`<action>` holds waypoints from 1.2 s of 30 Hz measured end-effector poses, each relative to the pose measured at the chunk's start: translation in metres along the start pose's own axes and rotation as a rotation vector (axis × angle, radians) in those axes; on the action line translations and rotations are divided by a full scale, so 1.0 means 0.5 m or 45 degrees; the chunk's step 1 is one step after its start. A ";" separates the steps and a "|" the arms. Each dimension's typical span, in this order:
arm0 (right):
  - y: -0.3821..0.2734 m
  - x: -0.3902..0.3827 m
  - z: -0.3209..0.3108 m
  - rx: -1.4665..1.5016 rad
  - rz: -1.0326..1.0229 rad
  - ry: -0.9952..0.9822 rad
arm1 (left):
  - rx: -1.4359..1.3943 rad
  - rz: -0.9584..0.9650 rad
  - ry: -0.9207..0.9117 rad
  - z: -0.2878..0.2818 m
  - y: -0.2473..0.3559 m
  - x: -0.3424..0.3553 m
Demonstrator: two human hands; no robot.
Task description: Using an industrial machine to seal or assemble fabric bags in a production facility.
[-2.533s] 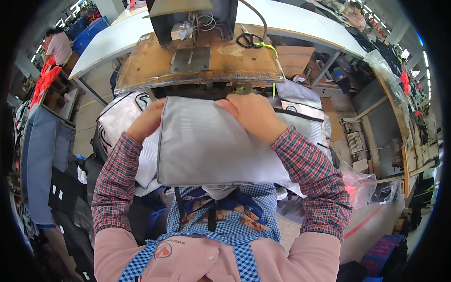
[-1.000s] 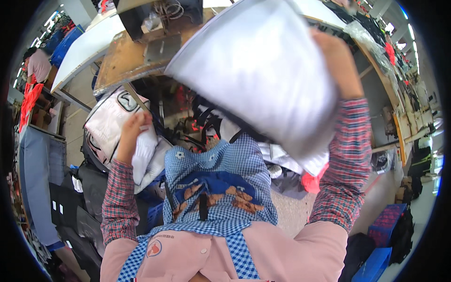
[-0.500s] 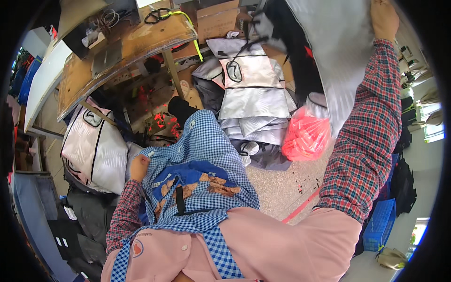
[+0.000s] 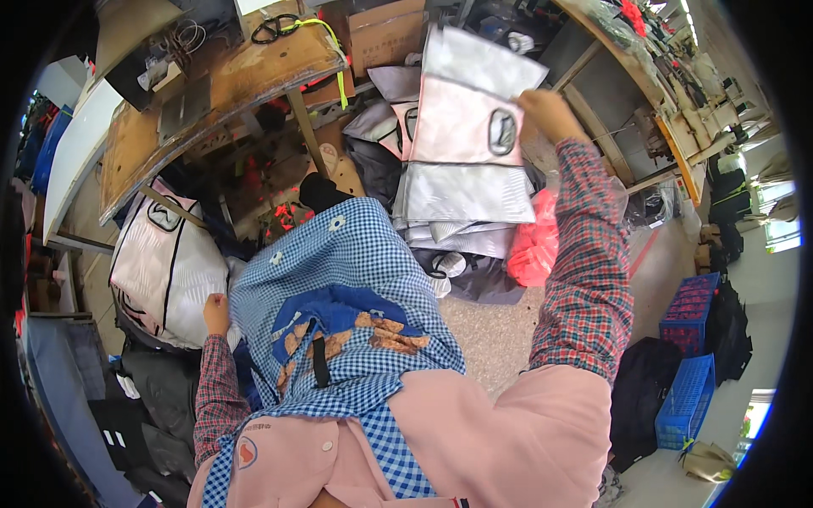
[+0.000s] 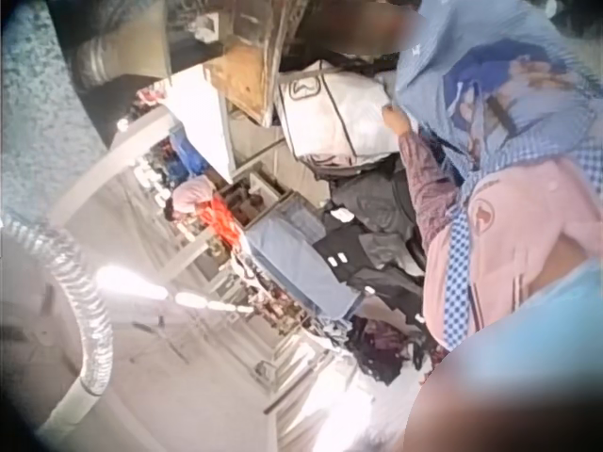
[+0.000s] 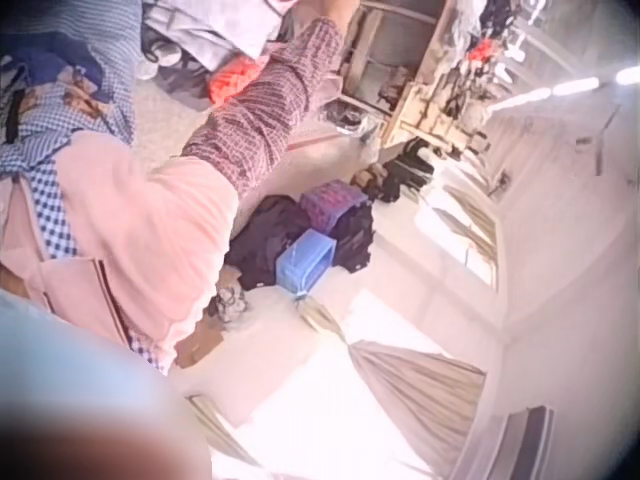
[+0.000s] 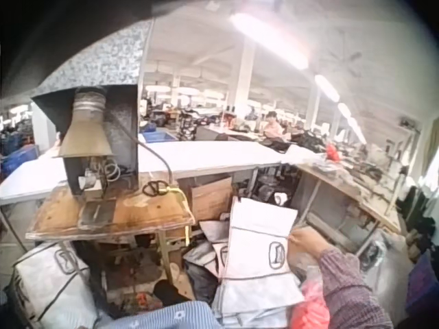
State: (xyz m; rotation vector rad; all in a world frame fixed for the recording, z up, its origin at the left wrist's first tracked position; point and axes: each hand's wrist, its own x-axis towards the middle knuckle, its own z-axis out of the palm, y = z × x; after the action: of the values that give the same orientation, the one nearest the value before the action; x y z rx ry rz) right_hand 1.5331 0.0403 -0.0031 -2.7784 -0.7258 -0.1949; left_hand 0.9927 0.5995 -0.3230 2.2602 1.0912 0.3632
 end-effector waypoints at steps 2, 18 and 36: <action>-0.012 -0.036 0.073 0.221 0.058 -0.245 | -0.005 -0.005 -0.011 0.000 -0.035 -0.015; -0.126 -0.415 0.432 -0.004 -0.156 -1.105 | 0.519 -0.165 0.191 0.063 -0.057 -0.005; -0.163 -0.400 0.387 0.012 -0.108 -1.018 | 0.536 -0.285 0.591 -0.191 -0.100 0.238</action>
State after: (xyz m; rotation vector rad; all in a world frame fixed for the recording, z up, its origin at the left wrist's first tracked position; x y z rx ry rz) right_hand 1.3316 0.0718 -0.2090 -2.7700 -0.9927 0.9469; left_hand 0.9904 0.7543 -0.2806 2.4379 1.7840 0.6339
